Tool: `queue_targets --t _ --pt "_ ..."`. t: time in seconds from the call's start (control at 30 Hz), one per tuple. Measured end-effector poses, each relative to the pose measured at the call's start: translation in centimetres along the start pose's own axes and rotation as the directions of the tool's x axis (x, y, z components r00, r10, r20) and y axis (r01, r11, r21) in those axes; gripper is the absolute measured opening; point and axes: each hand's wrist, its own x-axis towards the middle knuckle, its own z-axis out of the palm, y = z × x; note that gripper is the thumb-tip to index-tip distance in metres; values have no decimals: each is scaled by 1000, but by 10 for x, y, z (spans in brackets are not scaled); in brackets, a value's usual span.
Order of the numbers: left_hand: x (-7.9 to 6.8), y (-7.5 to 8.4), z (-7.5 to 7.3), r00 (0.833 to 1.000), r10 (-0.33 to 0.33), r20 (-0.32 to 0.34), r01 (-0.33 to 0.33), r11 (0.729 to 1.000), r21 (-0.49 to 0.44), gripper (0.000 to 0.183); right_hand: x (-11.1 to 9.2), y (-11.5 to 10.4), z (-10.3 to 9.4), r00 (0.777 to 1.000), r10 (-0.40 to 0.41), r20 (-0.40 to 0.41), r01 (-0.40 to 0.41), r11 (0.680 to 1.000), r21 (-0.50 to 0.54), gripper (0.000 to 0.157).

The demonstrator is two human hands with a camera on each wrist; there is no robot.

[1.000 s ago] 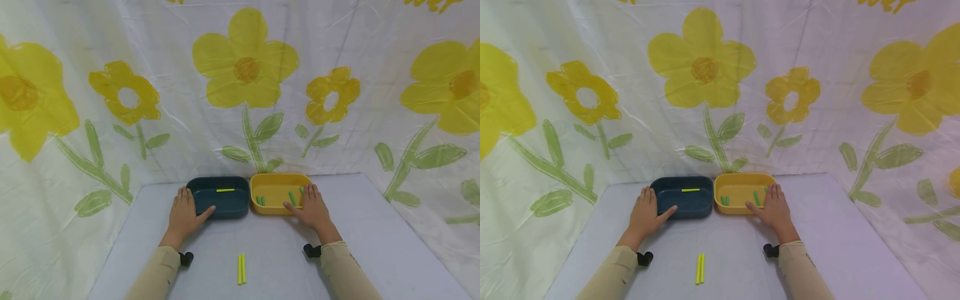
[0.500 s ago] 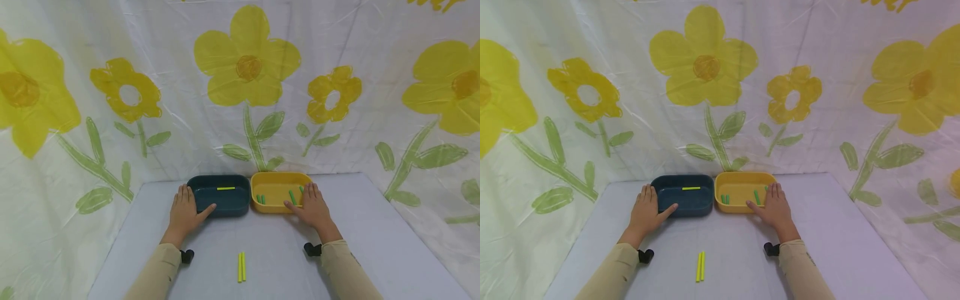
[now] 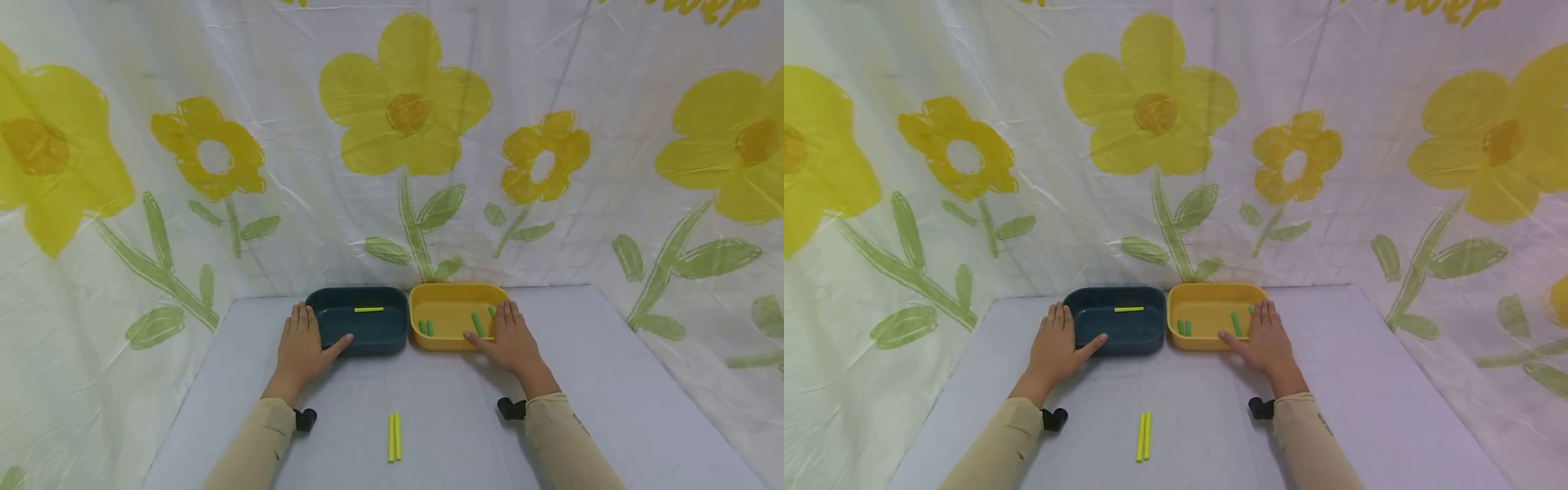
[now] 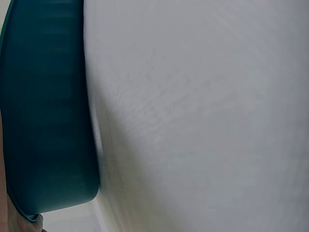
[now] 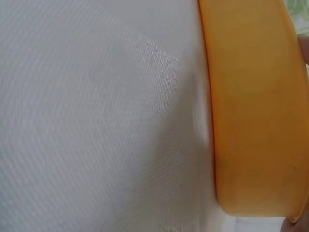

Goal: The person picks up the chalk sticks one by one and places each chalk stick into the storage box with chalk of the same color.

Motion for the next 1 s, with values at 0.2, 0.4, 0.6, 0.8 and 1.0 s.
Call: queue_targets --t 0.2,0.4,0.6,0.8,1.0 --pt "0 0 0 1000 0 -2 0 1000 -5 127 -1 0 0 1000 -10 9 10 1000 6 125" --pt "0 0 0 1000 0 -3 0 1000 -6 127 0 2 -1 1000 -18 11 18 1000 14 125" --pt "-1 0 -1 1000 1 -8 -1 1000 -4 127 1 3 0 1000 -23 3 23 999 45 126" --pt "-3 -1 -1 1000 -5 -1 5 1000 -13 126 2 8 4 999 -29 -35 33 992 118 127" --pt "-1 -1 -1 1000 0 -7 0 1000 -22 127 -2 5 -1 979 -68 -191 93 988 123 117"
